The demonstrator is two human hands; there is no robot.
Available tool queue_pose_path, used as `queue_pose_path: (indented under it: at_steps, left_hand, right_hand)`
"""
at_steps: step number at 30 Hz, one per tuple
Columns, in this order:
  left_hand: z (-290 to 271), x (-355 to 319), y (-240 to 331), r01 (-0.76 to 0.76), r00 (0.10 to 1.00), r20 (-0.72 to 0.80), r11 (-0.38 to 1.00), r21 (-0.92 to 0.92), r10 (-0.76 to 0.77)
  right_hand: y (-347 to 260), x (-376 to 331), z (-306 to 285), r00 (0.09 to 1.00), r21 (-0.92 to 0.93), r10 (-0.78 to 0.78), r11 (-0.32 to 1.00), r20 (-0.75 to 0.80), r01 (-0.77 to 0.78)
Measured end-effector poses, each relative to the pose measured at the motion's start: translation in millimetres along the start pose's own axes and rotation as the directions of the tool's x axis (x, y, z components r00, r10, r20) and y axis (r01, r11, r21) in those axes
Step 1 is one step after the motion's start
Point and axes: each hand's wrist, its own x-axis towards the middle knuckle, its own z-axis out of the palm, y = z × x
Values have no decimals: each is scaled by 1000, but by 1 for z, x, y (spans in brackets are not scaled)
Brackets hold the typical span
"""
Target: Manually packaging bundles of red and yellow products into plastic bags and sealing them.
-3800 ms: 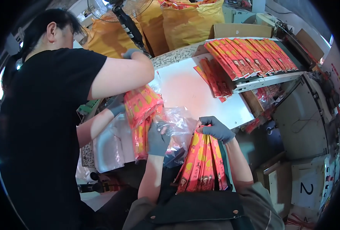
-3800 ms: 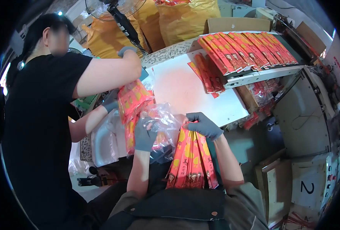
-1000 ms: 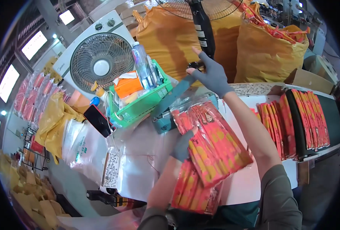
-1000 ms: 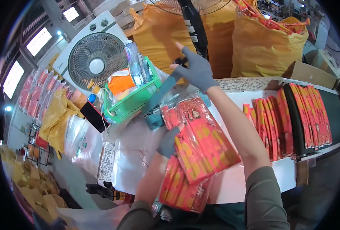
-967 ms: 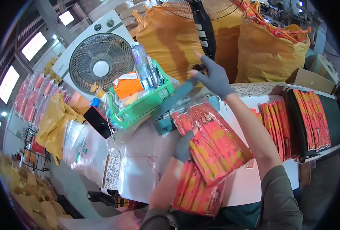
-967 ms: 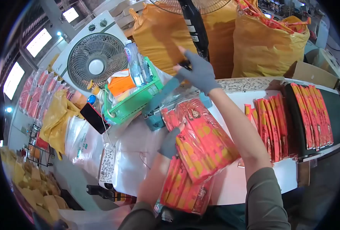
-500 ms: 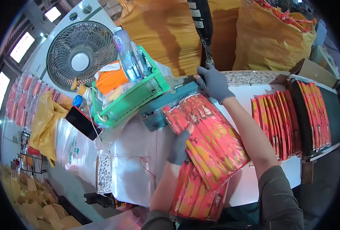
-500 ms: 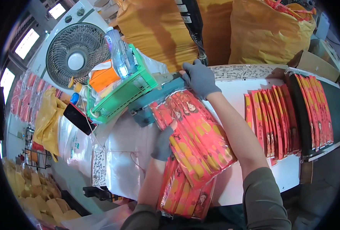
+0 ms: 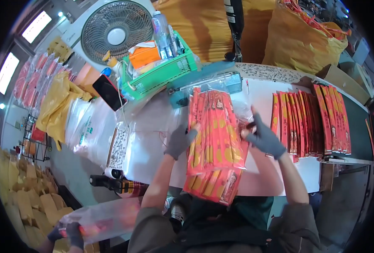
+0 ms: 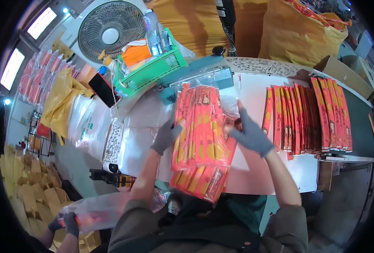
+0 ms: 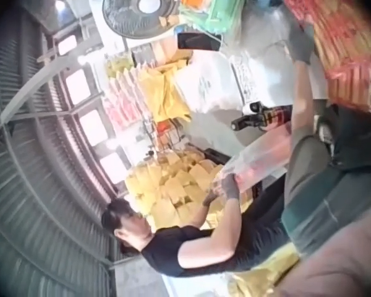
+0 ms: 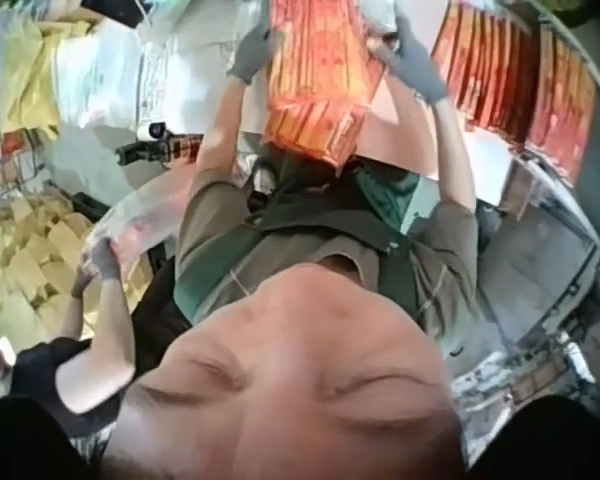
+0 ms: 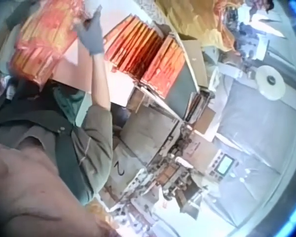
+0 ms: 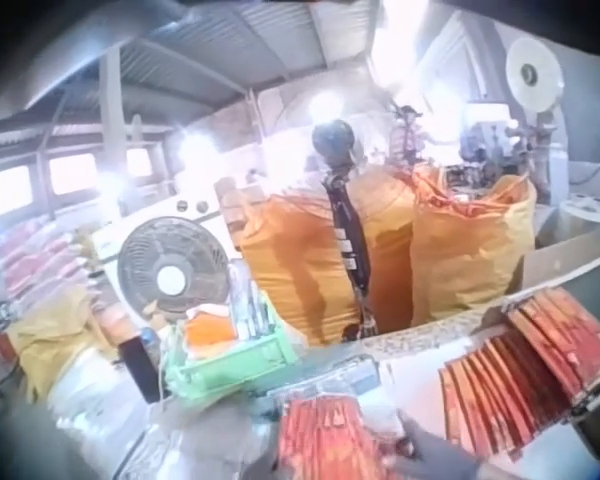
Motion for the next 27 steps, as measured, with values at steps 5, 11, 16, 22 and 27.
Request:
queue_pose_path:
  at_steps: [5,11,16,22,27]
  left_hand:
    - [12,-49,26,126,968,251,859,-496,3]
    - [6,-73,58,103,947,319,890,-445,49]
    - [21,-72,72,70,939,342,949,-309,42]
    - [25,-101,71,-126,950,202,888,-443,236]
    - [37,-177,70,-116,957,141,778,-618,254]
  right_hand:
    - [32,-37,38,972,-4,-81,997,-222,82]
    - [47,-32,57,923,-7,9,1000,-384,-13]
    - [77,-18,53,894,398,142,916,-425,43]
    - [43,-57,64,959,645,60,752,-277,139]
    - [24,-127,65,960,552,-102,800,-261,236]
